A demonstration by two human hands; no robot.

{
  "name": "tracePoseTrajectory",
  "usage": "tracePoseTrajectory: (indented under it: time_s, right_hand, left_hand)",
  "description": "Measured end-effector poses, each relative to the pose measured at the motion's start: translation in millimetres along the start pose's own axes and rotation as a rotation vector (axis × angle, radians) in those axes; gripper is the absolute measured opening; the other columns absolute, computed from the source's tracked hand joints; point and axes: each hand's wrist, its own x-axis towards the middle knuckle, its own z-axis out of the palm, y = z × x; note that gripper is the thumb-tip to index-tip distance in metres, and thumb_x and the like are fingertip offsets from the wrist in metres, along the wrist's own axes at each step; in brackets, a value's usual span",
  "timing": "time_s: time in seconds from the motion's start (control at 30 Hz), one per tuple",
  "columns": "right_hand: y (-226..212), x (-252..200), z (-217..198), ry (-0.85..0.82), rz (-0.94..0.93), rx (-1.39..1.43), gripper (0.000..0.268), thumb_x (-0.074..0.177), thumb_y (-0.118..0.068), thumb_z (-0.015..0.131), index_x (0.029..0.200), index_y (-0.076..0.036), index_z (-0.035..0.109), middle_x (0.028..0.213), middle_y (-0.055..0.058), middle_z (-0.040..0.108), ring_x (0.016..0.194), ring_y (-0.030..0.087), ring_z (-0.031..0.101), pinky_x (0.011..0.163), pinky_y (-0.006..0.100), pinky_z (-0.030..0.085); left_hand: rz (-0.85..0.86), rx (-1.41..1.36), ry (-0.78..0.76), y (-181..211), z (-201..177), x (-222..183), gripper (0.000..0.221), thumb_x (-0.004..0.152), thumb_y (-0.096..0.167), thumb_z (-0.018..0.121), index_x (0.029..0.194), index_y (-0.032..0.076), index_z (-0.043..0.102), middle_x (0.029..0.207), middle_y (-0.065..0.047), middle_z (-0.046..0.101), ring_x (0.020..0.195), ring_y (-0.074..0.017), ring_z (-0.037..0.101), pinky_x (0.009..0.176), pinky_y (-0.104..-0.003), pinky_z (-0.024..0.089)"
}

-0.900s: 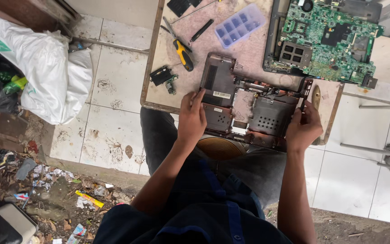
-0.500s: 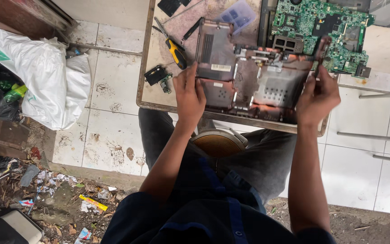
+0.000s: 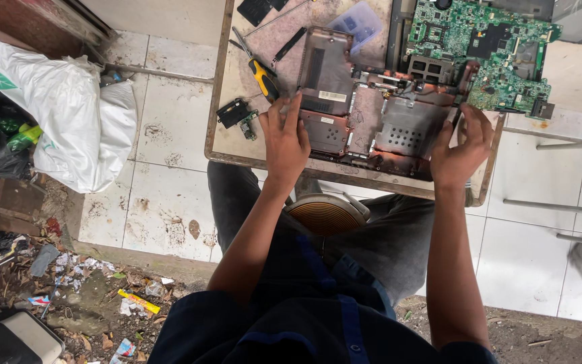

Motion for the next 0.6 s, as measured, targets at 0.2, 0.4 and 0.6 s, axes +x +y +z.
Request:
tracePoseTrajectory:
  time_s: [0.2,0.4,0.6]
  right_hand:
    - [3,-14,-6,-0.028,-0.028,-0.005,0.044,0.095,0.009,0.069,0.138,0.002,0.074,0.131,0.025,0.063,0.119,0.042,0.066,0.085,0.049,0.063]
    - [3,-20,2,-0.050,-0.048,-0.006,0.039,0.097,0.008,0.069,0.136,0.003,0.074,0.139,0.027,0.060,0.130,0.045,0.063,0.106,0.057,0.055]
    - [-12,-22,3,-0.054,-0.038,-0.069,0.044,0.096,0.007,0.072,0.140,0.001,0.073,0.144,0.025,0.062,0.127,0.045,0.055,0.100,0.060,0.054]
  left_hand:
    - [-0.015,-0.075,-0.017,-7,10,-15,0.071,0.099,-0.012,0.060,0.161,0.021,0.048,0.145,-0.017,0.049,0.114,-0.0313,0.047,0.089,-0.045,0.053]
    - [-0.044,-0.108,-0.051,-7,4,-25,0.076,0.093,-0.019,0.054,0.160,0.018,0.047,0.145,-0.020,0.046,0.113,-0.0311,0.051,0.094,-0.043,0.053]
    - [-0.058,-0.062,-0.015,-6,2,-32,0.071,0.093,-0.012,0.055,0.159,0.015,0.048,0.143,-0.020,0.048,0.114,-0.0354,0.048,0.093,-0.048,0.052]
